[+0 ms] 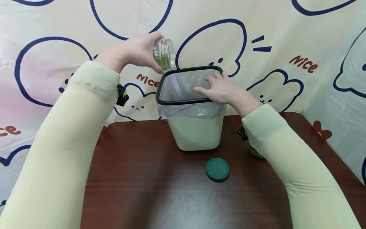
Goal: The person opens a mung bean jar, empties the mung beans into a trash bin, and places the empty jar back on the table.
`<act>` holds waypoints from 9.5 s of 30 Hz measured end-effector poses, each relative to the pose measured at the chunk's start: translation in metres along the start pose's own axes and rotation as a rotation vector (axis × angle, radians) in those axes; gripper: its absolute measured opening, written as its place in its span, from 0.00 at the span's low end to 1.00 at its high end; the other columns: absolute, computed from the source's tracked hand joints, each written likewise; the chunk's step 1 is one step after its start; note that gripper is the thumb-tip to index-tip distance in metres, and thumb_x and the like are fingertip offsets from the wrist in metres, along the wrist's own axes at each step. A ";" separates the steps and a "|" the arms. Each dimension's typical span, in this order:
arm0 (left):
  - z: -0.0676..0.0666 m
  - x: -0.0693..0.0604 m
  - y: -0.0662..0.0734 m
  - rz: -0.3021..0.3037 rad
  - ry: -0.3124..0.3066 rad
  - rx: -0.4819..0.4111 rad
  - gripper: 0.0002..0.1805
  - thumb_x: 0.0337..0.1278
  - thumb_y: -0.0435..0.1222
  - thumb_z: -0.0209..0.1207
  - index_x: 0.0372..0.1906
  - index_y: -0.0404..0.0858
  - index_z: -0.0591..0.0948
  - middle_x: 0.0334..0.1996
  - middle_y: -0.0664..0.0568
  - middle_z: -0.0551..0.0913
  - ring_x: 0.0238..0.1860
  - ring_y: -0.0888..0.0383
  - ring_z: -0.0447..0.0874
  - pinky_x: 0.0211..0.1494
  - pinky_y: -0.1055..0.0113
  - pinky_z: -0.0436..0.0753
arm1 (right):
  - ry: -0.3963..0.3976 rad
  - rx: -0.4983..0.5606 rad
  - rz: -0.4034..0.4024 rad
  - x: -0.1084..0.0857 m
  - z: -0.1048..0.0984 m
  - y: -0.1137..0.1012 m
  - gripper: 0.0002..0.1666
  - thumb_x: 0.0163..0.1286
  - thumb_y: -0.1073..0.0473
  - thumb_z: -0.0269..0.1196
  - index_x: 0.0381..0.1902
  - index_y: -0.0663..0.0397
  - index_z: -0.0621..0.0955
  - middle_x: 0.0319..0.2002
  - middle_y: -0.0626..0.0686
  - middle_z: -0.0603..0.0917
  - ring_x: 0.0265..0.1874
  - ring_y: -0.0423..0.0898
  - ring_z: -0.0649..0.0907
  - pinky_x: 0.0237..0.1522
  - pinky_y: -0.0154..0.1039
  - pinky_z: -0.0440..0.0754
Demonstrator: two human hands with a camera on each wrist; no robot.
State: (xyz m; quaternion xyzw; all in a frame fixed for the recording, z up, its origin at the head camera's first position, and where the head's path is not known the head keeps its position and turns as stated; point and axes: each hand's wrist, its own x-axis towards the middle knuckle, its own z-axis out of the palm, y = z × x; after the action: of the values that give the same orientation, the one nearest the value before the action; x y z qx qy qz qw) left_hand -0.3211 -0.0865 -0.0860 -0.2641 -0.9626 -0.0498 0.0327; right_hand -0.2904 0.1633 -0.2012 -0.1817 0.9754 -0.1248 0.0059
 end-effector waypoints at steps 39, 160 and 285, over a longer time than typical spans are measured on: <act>-0.002 0.002 0.005 0.021 -0.045 0.046 0.51 0.38 0.37 0.74 0.69 0.35 0.58 0.60 0.42 0.70 0.55 0.47 0.71 0.57 0.55 0.75 | 0.002 0.007 -0.005 0.002 -0.001 0.001 0.51 0.70 0.27 0.41 0.73 0.62 0.59 0.73 0.68 0.52 0.71 0.67 0.50 0.67 0.65 0.49; 0.007 0.004 -0.001 0.056 0.009 0.278 0.51 0.37 0.34 0.73 0.70 0.39 0.59 0.61 0.42 0.69 0.60 0.44 0.69 0.62 0.48 0.71 | 0.003 0.021 -0.006 0.001 0.000 0.004 0.52 0.70 0.27 0.42 0.74 0.63 0.57 0.73 0.68 0.51 0.71 0.67 0.48 0.67 0.65 0.48; 0.014 0.007 0.006 0.381 0.187 0.781 0.38 0.47 0.15 0.59 0.66 0.35 0.62 0.59 0.38 0.67 0.58 0.39 0.66 0.55 0.48 0.77 | -0.005 0.034 -0.004 0.004 -0.001 0.001 0.52 0.69 0.25 0.41 0.74 0.61 0.58 0.74 0.65 0.53 0.72 0.65 0.48 0.68 0.63 0.48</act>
State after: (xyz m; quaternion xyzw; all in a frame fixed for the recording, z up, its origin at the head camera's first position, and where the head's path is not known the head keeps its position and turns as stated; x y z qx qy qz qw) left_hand -0.3243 -0.0763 -0.0990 -0.3990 -0.8364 0.3008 0.2254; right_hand -0.2939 0.1629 -0.1998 -0.1840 0.9727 -0.1407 0.0110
